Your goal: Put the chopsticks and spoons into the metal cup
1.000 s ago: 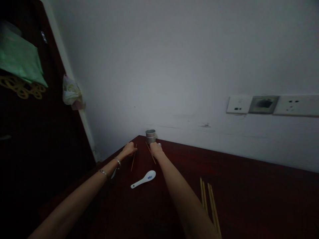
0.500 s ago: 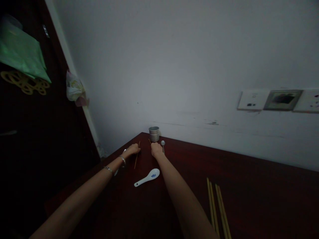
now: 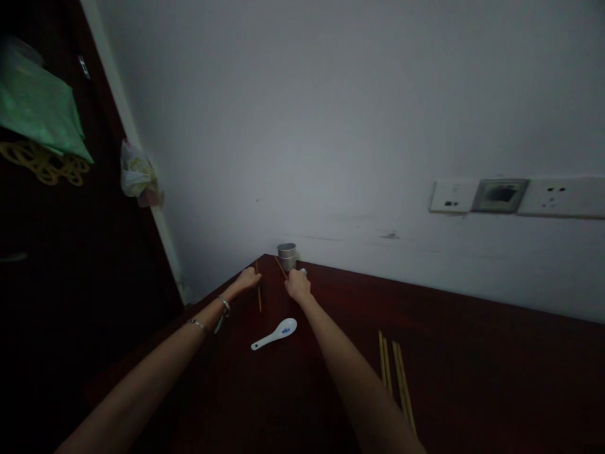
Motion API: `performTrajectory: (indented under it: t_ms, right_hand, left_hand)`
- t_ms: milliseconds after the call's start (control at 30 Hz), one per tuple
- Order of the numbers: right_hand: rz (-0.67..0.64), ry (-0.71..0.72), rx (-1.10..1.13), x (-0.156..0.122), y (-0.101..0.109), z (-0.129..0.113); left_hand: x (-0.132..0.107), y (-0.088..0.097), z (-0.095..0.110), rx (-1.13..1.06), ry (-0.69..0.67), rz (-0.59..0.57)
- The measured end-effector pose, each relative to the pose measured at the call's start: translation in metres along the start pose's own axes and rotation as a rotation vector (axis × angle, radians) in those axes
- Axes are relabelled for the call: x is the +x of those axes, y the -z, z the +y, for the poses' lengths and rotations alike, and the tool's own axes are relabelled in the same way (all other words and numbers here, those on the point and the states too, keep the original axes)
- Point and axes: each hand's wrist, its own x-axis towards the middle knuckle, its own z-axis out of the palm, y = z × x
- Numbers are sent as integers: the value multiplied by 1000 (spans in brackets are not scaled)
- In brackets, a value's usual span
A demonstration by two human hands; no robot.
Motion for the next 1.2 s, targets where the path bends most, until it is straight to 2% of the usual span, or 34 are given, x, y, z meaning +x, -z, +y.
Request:
performTrajectory:
  t_ms: [200, 333, 433, 533, 633, 800, 1000, 1200]
  right_hand:
    - [108, -52, 281, -20, 34, 21]
    - [177, -92, 473, -42, 64, 37]
    - [215, -109, 558, -65, 89, 48]
    - [260, -108, 749, -90, 112, 59]
    - [295, -85, 1002, -112, 132, 72]
    - [308, -70, 1180, -147, 158, 93]
    - [349, -75, 1237, -192, 178, 107]
    - [341, -96, 1287, -215, 180, 121]
  left_hand:
    - [-20, 30, 29, -217, -72, 155]
    - [-45, 42, 65, -449, -177, 199]
    - [-63, 44, 96, -583, -268, 162]
    - [-80, 40, 130, -713, -336, 58]
    - [-100, 35, 162, -846, -405, -103]
    - [-133, 25, 207, -959, -563, -313]
    - [-158, 0, 243, -1073, -623, -382]
    - [-169, -23, 262, -1156, -599, -432]
